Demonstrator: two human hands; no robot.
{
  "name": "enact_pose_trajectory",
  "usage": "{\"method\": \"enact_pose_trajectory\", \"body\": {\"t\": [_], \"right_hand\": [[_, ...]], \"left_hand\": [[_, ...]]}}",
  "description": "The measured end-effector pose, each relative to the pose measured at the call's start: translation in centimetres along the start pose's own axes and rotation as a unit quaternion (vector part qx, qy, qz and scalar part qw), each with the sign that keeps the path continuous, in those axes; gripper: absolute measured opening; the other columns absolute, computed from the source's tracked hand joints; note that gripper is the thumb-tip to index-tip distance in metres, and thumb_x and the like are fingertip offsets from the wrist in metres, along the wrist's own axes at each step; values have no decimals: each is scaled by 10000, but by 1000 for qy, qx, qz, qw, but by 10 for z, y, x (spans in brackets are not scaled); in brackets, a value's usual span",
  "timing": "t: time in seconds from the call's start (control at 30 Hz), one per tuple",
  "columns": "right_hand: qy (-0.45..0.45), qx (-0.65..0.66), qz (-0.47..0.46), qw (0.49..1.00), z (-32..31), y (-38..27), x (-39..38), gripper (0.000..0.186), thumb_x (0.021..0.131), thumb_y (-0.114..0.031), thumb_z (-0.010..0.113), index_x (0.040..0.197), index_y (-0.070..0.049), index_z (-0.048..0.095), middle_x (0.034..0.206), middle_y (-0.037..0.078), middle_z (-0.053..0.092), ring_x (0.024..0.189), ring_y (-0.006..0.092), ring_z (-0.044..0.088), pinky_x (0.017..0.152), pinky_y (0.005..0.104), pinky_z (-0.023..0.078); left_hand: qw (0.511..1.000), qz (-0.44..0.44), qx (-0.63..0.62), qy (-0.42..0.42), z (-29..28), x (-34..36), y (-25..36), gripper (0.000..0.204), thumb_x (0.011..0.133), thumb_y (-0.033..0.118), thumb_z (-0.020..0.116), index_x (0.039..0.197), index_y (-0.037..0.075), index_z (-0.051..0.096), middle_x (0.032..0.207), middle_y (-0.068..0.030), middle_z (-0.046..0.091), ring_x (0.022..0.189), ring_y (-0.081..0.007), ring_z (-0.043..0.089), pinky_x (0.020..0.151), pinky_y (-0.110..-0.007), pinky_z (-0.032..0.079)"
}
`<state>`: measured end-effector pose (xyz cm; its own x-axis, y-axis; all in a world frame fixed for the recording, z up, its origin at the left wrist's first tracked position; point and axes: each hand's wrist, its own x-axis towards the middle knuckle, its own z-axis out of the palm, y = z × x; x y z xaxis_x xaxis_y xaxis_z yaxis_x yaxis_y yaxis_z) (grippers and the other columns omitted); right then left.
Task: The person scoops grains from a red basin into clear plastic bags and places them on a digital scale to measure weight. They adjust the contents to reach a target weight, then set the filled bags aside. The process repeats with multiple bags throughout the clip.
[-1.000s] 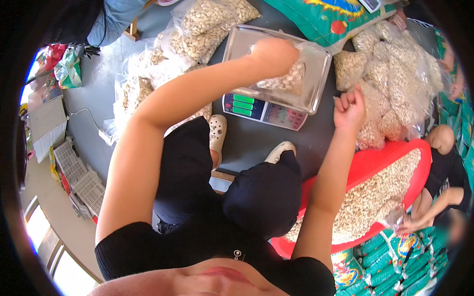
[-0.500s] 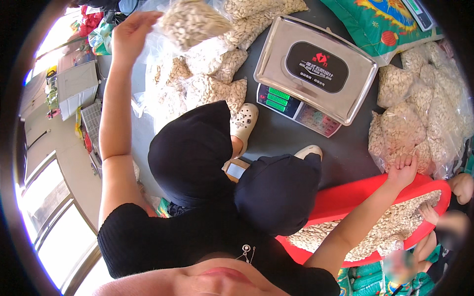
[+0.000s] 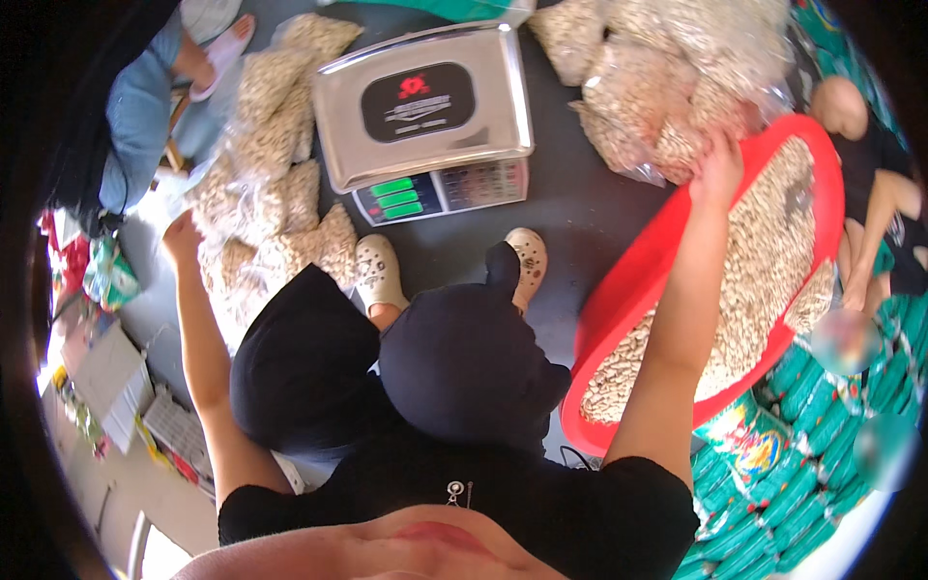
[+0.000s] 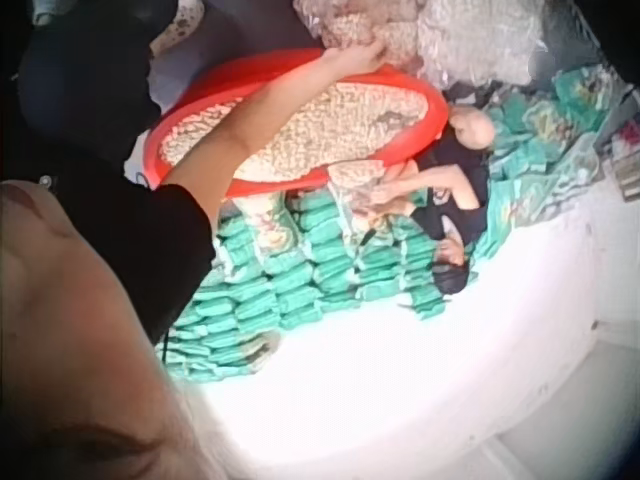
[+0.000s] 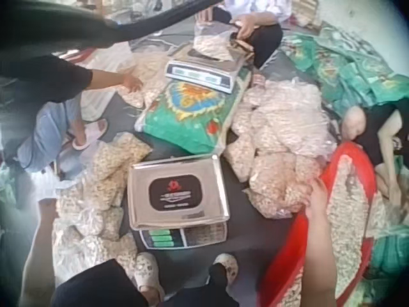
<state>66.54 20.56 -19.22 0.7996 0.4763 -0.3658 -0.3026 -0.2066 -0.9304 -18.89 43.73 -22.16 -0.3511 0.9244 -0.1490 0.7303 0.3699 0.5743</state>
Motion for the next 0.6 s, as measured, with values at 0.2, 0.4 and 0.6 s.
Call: {"method": "enact_pose_trajectory", "body": {"t": [0.2,0.4,0.6], "right_hand": [[4,-498,-136,857,8,23,38,761,776,-567,628,1238,27,510,1156,224,609,1086,328,582,952,380,423],[-8,-523,-92,847,124,19,47,976,727,-646,650,1310,103,424,1266,301,521,1219,360,500,1040,368,355],[-12,-592,-111,798,120,93,140,663,775,-459,637,1149,85,568,1179,309,571,1139,384,556,975,382,421]], "left_hand": [[988,-33,87,-126,26,-29,12,274,883,240,585,831,-10,682,549,-71,576,436,-152,577,370,-276,437],[964,-70,170,-193,8,-35,60,281,880,271,570,933,9,660,747,-97,658,512,-157,611,453,-292,498],[954,-75,225,-181,-5,-32,88,270,905,285,558,1019,50,630,816,-67,674,532,-136,611,433,-276,459]]}}
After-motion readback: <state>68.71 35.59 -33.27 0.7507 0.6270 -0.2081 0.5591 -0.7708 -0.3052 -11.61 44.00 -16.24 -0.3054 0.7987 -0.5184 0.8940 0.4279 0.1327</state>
